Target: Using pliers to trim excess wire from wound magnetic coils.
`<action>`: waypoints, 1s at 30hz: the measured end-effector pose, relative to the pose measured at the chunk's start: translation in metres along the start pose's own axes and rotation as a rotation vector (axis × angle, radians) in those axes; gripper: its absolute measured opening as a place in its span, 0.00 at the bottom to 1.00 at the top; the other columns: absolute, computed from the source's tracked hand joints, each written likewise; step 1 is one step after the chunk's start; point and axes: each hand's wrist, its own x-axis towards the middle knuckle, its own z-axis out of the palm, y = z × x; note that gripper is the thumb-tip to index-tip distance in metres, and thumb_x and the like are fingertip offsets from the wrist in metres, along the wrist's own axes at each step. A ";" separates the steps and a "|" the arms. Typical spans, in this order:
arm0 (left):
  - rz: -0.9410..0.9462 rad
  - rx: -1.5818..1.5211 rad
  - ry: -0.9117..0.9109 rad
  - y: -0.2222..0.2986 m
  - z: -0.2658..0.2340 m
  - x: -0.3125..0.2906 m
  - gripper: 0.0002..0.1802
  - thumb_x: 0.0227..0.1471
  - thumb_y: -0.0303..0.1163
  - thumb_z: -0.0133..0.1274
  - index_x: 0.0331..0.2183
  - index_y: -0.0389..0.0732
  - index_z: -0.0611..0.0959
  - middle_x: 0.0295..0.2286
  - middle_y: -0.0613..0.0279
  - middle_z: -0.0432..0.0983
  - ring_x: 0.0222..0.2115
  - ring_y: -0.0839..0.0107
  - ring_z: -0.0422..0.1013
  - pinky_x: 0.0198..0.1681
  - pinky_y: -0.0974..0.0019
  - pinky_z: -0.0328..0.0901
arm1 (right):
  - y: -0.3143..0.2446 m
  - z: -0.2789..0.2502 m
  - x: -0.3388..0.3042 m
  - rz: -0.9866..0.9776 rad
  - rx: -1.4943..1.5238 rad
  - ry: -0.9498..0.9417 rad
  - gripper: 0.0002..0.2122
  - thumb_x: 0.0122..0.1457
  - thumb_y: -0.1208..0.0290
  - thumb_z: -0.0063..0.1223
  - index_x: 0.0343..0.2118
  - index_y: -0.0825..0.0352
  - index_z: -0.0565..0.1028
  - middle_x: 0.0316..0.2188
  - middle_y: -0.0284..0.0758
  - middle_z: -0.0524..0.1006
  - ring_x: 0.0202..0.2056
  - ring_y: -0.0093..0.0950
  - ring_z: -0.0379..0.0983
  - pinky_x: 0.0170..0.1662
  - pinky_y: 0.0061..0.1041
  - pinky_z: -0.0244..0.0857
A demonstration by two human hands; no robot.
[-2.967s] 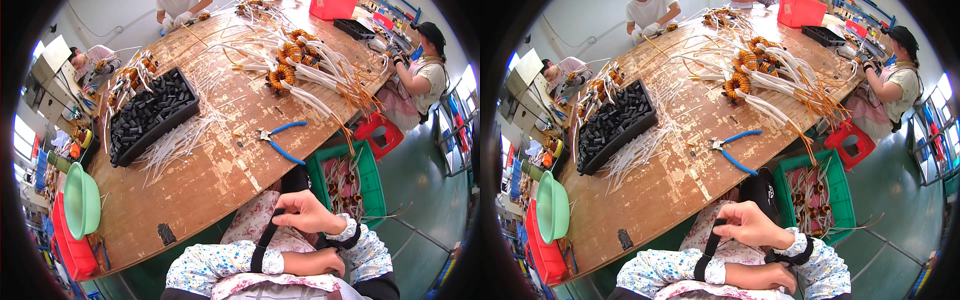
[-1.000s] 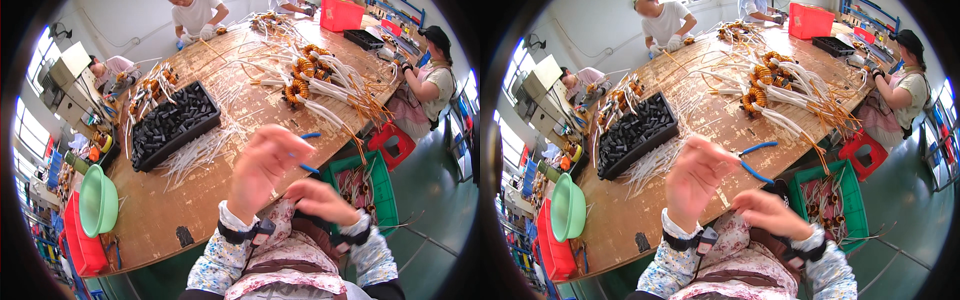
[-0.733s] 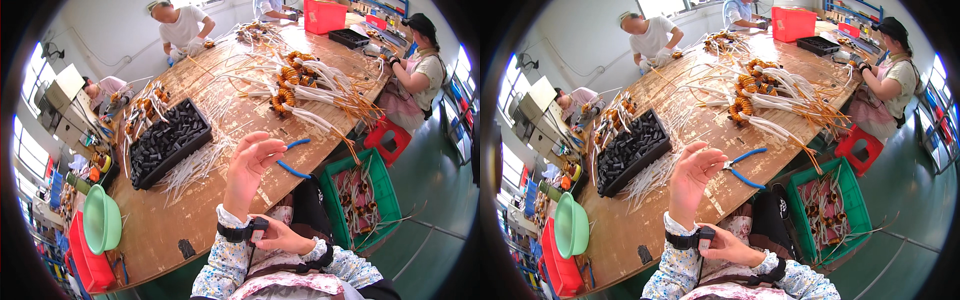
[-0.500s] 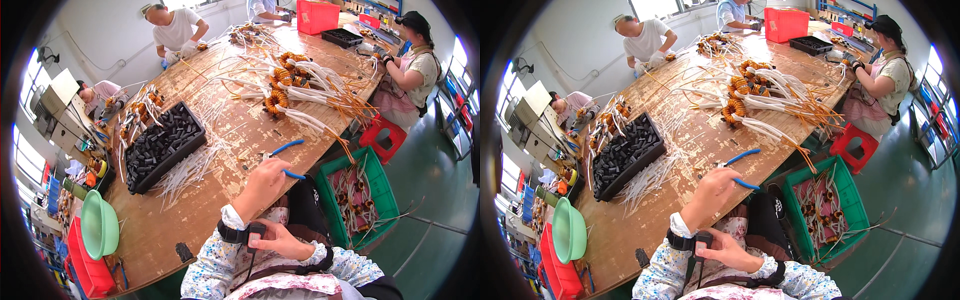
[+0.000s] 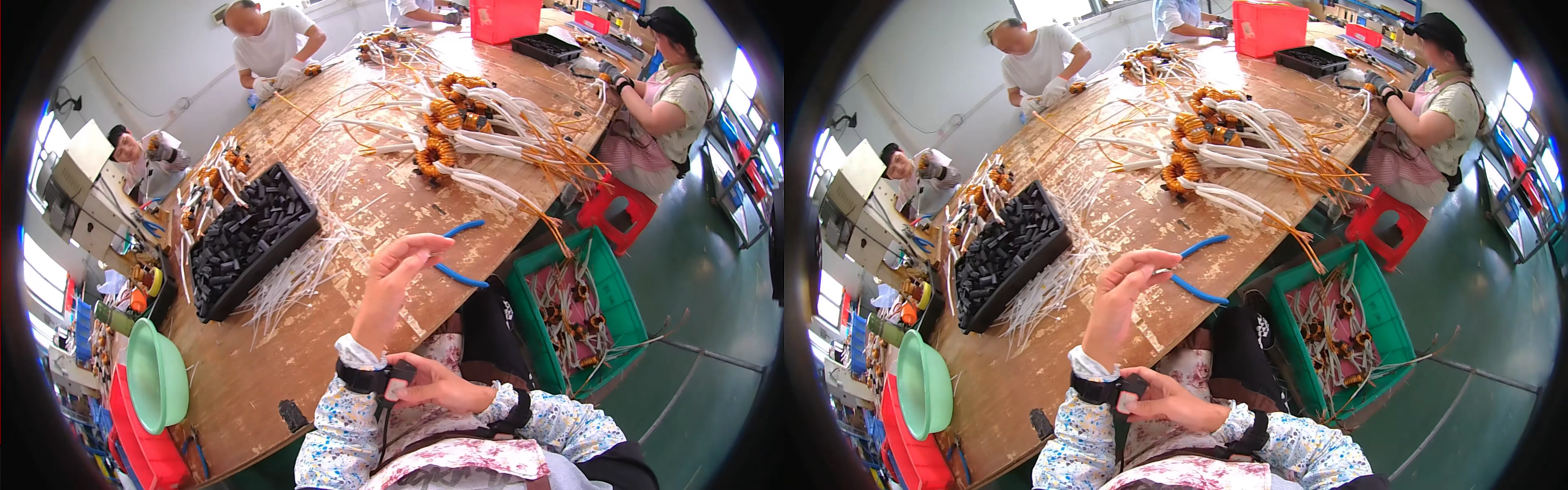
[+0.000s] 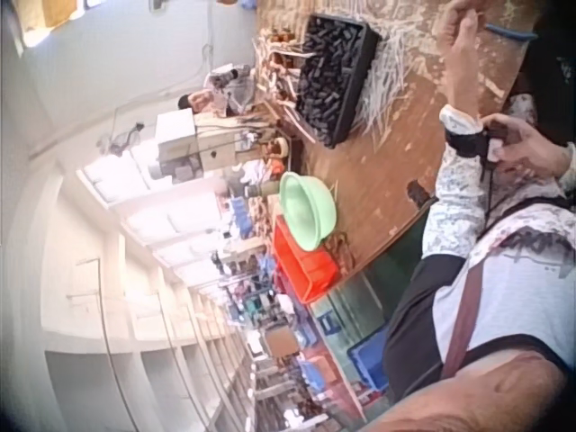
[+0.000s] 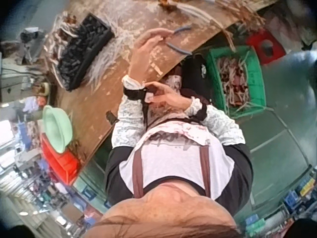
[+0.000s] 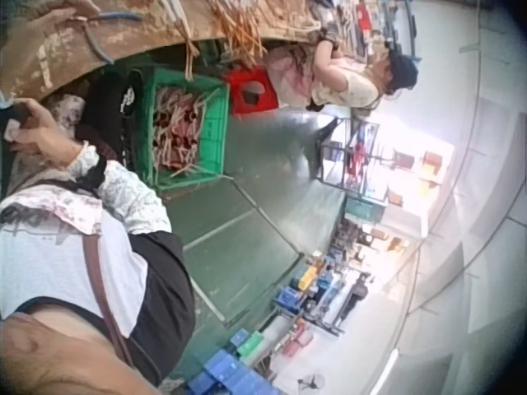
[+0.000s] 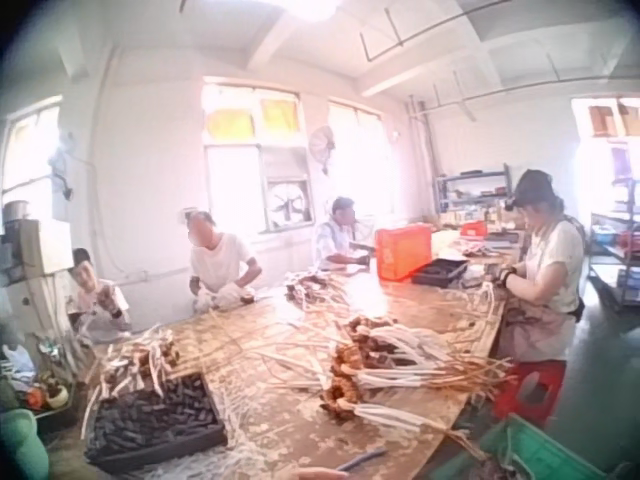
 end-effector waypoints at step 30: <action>-0.545 0.021 -0.679 -0.114 0.090 -0.100 0.20 0.51 0.24 0.55 0.47 0.37 0.69 0.42 0.63 0.65 0.42 0.76 0.68 0.41 0.74 0.67 | -0.066 -0.132 -0.053 -0.716 0.381 0.802 0.02 0.55 0.74 0.48 0.29 0.65 0.71 0.18 0.27 0.69 0.20 0.18 0.65 0.24 0.16 0.59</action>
